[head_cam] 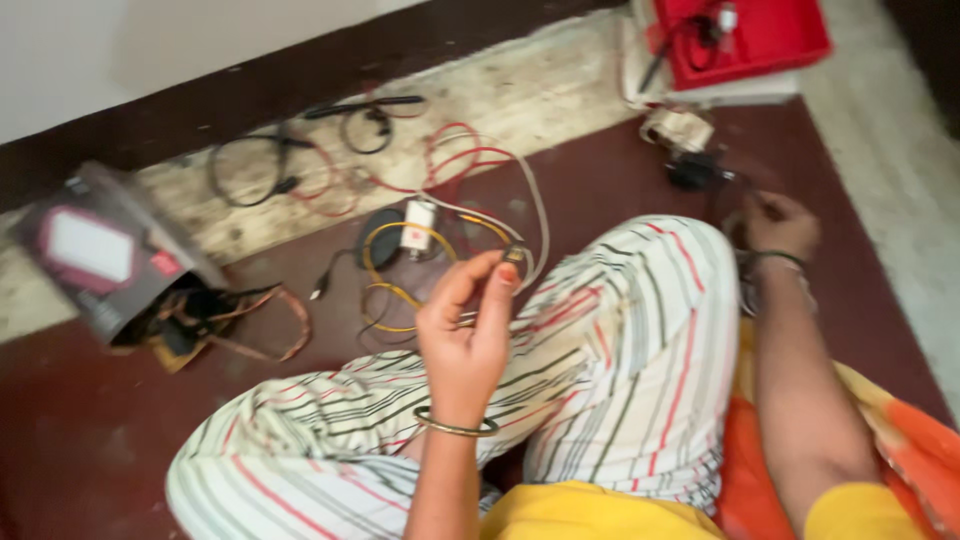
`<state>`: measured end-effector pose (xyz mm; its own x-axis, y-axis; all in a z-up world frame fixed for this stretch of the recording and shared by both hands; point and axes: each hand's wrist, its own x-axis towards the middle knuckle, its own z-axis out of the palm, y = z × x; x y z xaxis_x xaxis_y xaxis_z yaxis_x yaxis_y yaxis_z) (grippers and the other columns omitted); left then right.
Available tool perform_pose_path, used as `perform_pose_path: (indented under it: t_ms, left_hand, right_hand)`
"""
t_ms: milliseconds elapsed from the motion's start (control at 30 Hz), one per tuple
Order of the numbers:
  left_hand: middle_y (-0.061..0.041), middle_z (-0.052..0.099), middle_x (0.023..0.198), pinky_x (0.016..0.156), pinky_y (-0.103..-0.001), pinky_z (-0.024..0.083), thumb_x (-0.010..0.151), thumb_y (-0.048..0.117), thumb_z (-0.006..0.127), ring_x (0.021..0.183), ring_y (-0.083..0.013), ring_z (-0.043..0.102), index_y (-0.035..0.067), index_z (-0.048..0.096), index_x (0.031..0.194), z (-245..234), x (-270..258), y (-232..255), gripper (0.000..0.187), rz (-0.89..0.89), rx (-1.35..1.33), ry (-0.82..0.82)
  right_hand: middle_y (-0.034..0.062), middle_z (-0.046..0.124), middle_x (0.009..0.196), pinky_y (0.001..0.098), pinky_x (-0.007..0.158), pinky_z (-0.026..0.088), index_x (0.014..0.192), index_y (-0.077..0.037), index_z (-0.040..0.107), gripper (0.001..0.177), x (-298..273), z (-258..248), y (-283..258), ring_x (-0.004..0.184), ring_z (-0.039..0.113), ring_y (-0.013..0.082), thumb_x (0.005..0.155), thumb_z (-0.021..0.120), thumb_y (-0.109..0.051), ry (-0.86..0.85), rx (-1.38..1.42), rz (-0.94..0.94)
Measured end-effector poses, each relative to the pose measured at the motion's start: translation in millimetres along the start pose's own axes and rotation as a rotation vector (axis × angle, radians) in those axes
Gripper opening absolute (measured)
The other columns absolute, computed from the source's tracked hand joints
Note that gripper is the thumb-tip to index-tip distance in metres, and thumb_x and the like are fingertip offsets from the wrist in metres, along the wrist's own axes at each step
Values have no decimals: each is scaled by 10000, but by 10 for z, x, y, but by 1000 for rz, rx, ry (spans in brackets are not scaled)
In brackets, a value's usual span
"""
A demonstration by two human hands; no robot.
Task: The person wraps wires and cables around different electronic components, including a white power adapter and a black plug, by hand.
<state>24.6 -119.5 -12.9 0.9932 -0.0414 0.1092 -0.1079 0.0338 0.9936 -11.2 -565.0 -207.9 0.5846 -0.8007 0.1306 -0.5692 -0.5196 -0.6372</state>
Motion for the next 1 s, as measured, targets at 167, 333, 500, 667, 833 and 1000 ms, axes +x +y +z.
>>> perform_pose_path:
  t_ms: [167, 333, 500, 667, 833, 1000]
  left_hand:
    - [-23, 730, 929, 693, -203, 535, 976, 87, 697, 787, -58, 678, -50, 727, 1083, -157, -78, 54, 177, -91, -87, 26]
    - [-20, 730, 923, 703, -200, 536, 985, 97, 700, 792, -45, 668, -46, 736, 1089, -295, -163, 145, 181, -87, -103, 26]
    - [28, 684, 844, 635, -185, 470, 984, 103, 705, 729, -10, 581, -45, 752, 1086, -402, -276, 201, 185, -146, -163, 48]
    - [74, 627, 761, 541, -193, 366, 971, 111, 711, 639, -1, 471, -30, 763, 1075, -538, -358, 293, 182, -242, -185, 12]
    - [-14, 618, 699, 508, -238, 392, 938, 88, 732, 557, -68, 511, 16, 759, 1029, -722, -440, 518, 119, 30, 199, 96]
    - [-68, 654, 724, 511, -273, 431, 916, 89, 741, 554, -137, 588, 33, 753, 1006, -856, -438, 612, 106, 127, 351, 75]
  right_hand:
    - [64, 745, 1072, 378, 767, 515, 1178, -103, 750, 194, 161, -193, -388, 863, 641, 180, 1088, 627, -222, -385, 615, 343]
    - [-5, 754, 1236, 475, 1028, 529, 1194, -150, 712, 178, -148, -487, -1353, 1073, 688, 198, 1069, 592, -190, -732, 1492, 580]
    - [55, 710, 1261, 485, 1193, 456, 1186, -106, 627, 72, -1228, -363, -2362, 1149, 651, 222, 1174, 567, -144, -966, 1725, 265]
    - [133, 697, 1260, 495, 1151, 497, 1189, -89, 569, 101, -2208, -197, -2969, 1208, 689, 314, 1107, 523, -125, -978, 1727, 281]
    - [221, 714, 1177, 418, 961, 566, 1256, -66, 573, 158, -2525, -224, -3128, 1035, 717, 315, 1120, 544, -141, -1015, 1558, 170]
    - [226, 738, 1093, 397, 909, 615, 1218, -46, 553, 162, -2597, -336, -3202, 998, 742, 292, 1088, 577, -141, -939, 1314, -52]
